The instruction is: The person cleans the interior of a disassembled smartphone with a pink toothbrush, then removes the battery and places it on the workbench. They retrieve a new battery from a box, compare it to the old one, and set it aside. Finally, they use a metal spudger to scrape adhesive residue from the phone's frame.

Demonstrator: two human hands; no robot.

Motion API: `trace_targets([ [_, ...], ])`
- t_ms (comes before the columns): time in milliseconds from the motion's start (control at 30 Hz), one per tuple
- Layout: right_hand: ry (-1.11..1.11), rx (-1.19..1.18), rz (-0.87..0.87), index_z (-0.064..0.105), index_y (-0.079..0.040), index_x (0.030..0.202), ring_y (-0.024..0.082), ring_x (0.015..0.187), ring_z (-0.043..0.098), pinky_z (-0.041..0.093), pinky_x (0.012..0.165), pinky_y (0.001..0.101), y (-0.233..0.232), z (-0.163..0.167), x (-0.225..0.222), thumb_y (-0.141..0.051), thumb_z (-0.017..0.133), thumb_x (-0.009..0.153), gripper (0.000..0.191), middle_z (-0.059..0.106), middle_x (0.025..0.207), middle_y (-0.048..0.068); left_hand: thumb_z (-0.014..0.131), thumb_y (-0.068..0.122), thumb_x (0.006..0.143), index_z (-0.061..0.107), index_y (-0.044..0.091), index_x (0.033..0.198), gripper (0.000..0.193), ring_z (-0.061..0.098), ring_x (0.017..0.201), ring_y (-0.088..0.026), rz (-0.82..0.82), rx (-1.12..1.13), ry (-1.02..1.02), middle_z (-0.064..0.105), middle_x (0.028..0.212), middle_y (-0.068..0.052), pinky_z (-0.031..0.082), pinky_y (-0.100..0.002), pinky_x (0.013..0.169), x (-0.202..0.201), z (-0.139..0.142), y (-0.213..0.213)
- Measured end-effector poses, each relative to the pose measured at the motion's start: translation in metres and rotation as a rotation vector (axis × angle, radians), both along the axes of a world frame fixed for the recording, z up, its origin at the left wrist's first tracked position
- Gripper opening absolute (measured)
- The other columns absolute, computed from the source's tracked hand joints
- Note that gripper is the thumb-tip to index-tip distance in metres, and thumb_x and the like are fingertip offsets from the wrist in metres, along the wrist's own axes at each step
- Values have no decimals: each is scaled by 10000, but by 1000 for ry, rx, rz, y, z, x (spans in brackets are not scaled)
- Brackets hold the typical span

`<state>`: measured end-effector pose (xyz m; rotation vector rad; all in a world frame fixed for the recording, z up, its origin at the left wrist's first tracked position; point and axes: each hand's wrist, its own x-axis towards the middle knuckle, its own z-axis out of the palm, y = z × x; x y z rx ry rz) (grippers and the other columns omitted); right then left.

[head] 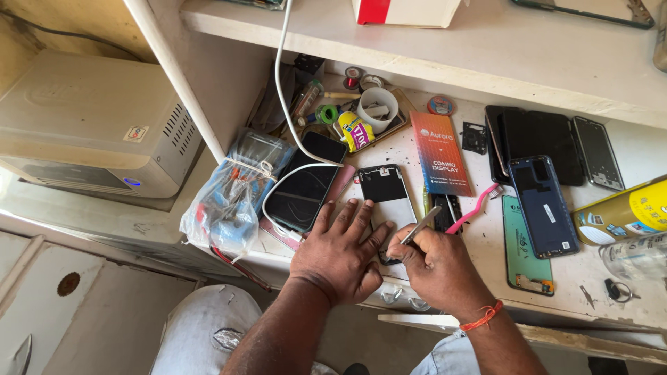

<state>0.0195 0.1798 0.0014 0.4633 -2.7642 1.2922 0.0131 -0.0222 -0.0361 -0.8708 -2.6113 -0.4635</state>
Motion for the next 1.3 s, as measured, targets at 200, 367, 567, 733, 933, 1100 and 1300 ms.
trace_targets([
  [200, 90, -55, -114, 724, -26, 918, 121, 564, 684, 526, 527, 287, -9, -9, 6, -106, 734, 884, 88, 741, 697, 59, 603, 392, 761, 582, 235, 1436, 693, 478, 1388, -395, 17, 9, 27, 502, 1512, -193, 280, -601, 1173, 2, -2, 0],
  [367, 99, -17, -102, 734, -37, 895, 127, 525, 645, 496, 500, 297, -3, -5, 14, -113, 742, 893, 77, 739, 678, 57, 603, 410, 754, 585, 225, 1426, 697, 474, 1373, -409, 1, -8, 27, 495, 1502, -207, 281, -609, 1154, 1, 2, 1],
  [567, 107, 4, -142, 733, -36, 902, 152, 494, 602, 480, 495, 306, -9, -7, 12, -90, 738, 870, 63, 704, 662, 77, 598, 411, 777, 594, 227, 1424, 673, 479, 1380, -405, 2, 4, 40, 497, 1508, -192, 291, -607, 1160, 2, 1, 0],
  [733, 66, -38, -162, 722, -39, 909, 103, 500, 568, 461, 476, 287, -4, -10, 19, -93, 715, 889, 58, 709, 652, 40, 600, 402, 763, 596, 227, 1423, 683, 474, 1379, -407, -1, 6, 35, 499, 1506, -192, 290, -609, 1160, 2, 0, 0],
  [933, -26, -125, -219, 742, -42, 929, 82, 534, 532, 458, 500, 259, -1, -20, 31, -136, 721, 927, 96, 650, 623, 38, 604, 402, 758, 585, 233, 1429, 692, 468, 1390, -406, 11, -3, 27, 495, 1514, -188, 283, -612, 1165, 1, 0, 0],
  [1100, 25, -199, -238, 717, -42, 950, 56, 555, 595, 490, 506, 244, -6, -26, 28, -150, 708, 917, 113, 695, 644, 1, 601, 401, 766, 582, 236, 1447, 701, 475, 1381, -405, 1, -19, 36, 489, 1518, -197, 281, -608, 1162, 0, 0, 1],
  [1300, -31, -173, -273, 730, -32, 951, 78, 581, 581, 490, 536, 244, -7, -29, 34, -164, 714, 931, 135, 706, 689, 39, 597, 429, 780, 579, 216, 1433, 687, 460, 1387, -409, -4, -13, 7, 482, 1511, -206, 268, -603, 1171, 1, 1, -1],
])
